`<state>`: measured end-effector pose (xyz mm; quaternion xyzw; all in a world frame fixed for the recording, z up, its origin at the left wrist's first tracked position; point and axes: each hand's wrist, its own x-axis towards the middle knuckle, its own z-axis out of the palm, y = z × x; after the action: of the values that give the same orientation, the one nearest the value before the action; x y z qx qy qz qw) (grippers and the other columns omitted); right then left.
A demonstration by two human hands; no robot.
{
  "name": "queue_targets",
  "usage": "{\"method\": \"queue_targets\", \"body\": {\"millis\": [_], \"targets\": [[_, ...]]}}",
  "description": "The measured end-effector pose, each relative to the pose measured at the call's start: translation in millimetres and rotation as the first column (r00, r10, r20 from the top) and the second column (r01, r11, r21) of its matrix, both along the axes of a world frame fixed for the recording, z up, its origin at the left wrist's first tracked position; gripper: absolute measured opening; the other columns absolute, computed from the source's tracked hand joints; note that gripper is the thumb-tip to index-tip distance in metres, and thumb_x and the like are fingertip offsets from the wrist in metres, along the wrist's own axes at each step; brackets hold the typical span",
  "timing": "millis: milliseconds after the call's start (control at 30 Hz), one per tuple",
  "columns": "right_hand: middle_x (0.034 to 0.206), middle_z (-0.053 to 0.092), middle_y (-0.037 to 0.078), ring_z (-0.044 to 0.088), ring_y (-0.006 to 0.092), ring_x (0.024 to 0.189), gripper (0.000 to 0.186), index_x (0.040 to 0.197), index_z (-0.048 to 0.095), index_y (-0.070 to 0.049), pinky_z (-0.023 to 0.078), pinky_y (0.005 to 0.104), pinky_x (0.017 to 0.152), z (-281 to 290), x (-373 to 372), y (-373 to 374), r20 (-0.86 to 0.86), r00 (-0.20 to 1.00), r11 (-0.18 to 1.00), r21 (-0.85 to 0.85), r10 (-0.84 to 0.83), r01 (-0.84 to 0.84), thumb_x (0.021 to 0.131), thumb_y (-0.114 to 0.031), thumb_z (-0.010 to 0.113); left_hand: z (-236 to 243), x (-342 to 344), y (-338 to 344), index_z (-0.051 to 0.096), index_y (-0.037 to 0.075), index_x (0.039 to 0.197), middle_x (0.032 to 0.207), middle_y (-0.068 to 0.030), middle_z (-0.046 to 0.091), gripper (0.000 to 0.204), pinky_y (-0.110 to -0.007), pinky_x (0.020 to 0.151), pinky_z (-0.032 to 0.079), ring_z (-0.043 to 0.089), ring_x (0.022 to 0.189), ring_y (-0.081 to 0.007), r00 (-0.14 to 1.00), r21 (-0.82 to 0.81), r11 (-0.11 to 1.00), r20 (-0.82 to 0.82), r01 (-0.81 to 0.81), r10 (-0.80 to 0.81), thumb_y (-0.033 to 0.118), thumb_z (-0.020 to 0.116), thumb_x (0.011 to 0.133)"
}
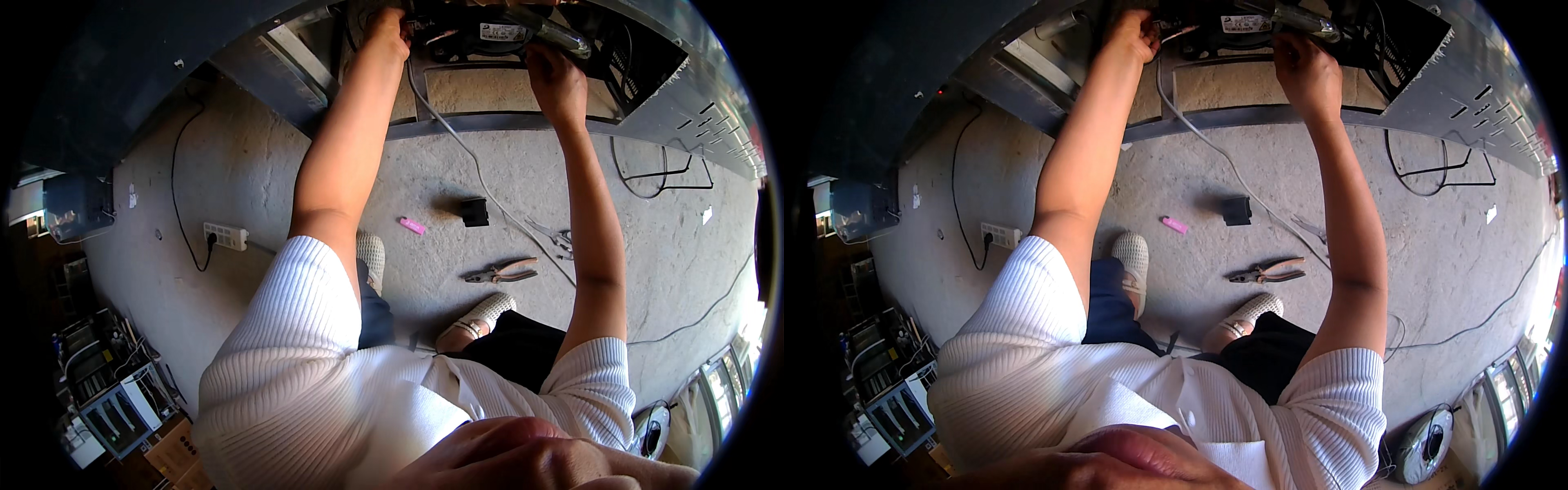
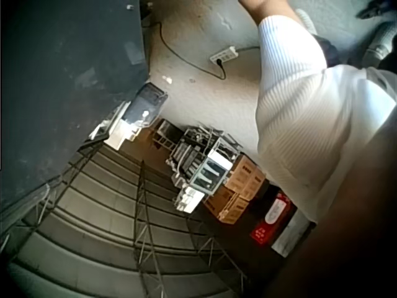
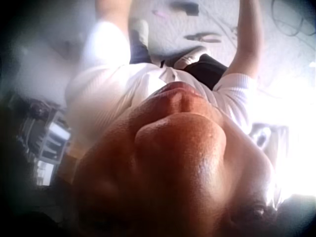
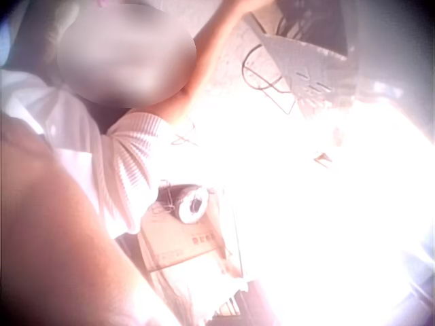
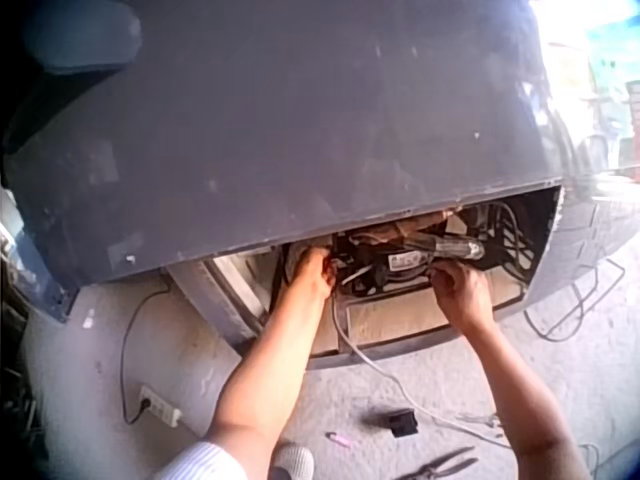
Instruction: The person works on the wiring and internal components of an appliance, using pliers and scissors to handle wires and a black component.
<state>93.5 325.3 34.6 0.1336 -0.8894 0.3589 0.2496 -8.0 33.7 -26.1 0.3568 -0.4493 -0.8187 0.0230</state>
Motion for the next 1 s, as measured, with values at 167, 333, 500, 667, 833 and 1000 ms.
{"method": "queue_targets", "body": {"millis": [167, 333, 500, 667, 833, 1000], "targets": [[0.084, 0.071, 0.012, 0.071, 0.0254, 0.075, 0.02, 0.105, 0.073, -0.014, 0.054, 0.0341, 0.068, -4, -3, 2, -0.021, 1.0, 0.998, 0.059, -0.004, 0.006, 0.09, -0.025, 0.067, 4, 5, 8, 0.057, 0.015, 0.079, 0.065, -0.0006, 0.055, 0.008, -0.033, 0.049, 0.042, 0.053, 0.054, -0.0157, 0.999, 0.013, 0.999, -0.043, -0.029, 0.03, 0.019, 0.06, 0.085], [0.084, 0.071, 0.011, 0.071, 0.0256, 0.074, 0.019, 0.105, 0.073, -0.015, 0.054, 0.0346, 0.067, -4, -2, 1, -0.025, 0.999, 0.996, 0.09, -0.027, 0.029, 0.09, -0.026, 0.067, 7, 8, 9, 0.057, 0.015, 0.078, 0.063, -0.0004, 0.054, 0.008, -0.032, 0.046, 0.041, 0.052, 0.052, -0.0151, 0.997, 0.032, 0.999, -0.074, -0.033, 0.036, 0.018, 0.059, 0.085], [0.086, 0.071, 0.011, 0.069, 0.0307, 0.077, 0.017, 0.1, 0.073, -0.015, 0.055, 0.0378, 0.068, 0, 0, -1, 0.024, 1.0, 0.999, 0.037, -0.015, 0.014, 0.088, -0.025, 0.067, 7, 4, 1, 0.057, 0.015, 0.078, 0.062, -0.0001, 0.054, 0.009, -0.031, 0.044, 0.04, 0.051, 0.05, -0.0146, 0.996, 0.057, 0.998, -0.086, 0.007, -0.002, 0.017, 0.059, 0.086], [0.082, 0.07, 0.012, 0.07, 0.0256, 0.073, 0.02, 0.105, 0.074, -0.015, 0.053, 0.0338, 0.067, -4, -2, 3, -0.031, 0.999, 0.997, 0.077, -0.02, 0.022, 0.09, -0.027, 0.067, 4, 0, -2, 0.057, 0.015, 0.077, 0.06, 0.0001, 0.053, 0.009, -0.031, 0.041, 0.039, 0.05, 0.048, -0.014, 0.995, 0.072, 0.997, -0.095, 0.032, -0.025, 0.017, 0.059, 0.086], [0.082, 0.071, 0.012, 0.07, 0.0257, 0.073, 0.021, 0.104, 0.074, -0.014, 0.053, 0.0338, 0.067, -4, -2, 2, -0.04, 0.999, 0.997, 0.079, -0.022, 0.025, 0.09, -0.027, 0.067, 1, 0, 4, 0.057, 0.015, 0.076, 0.059, 0.0004, 0.052, 0.01, -0.03, 0.038, 0.038, 0.049, 0.046, -0.0134, 0.991, 0.086, 0.996, -0.135, 0.003, 0.009, 0.016, 0.059, 0.086], [0.082, 0.071, 0.012, 0.07, 0.0254, 0.073, 0.02, 0.104, 0.074, -0.015, 0.053, 0.0337, 0.067, -2, -2, 0, -0.009, 1.0, 0.996, 0.086, -0.028, 0.029, 0.09, -0.026, 0.067, -1, 2, 12, 0.056, 0.015, 0.076, 0.057, 0.0006, 0.052, 0.011, -0.029, 0.036, 0.038, 0.048, 0.044, -0.0128, 0.98, 0.082, 0.996, -0.19, -0.039, 0.054, 0.015, 0.058, 0.087]]}}
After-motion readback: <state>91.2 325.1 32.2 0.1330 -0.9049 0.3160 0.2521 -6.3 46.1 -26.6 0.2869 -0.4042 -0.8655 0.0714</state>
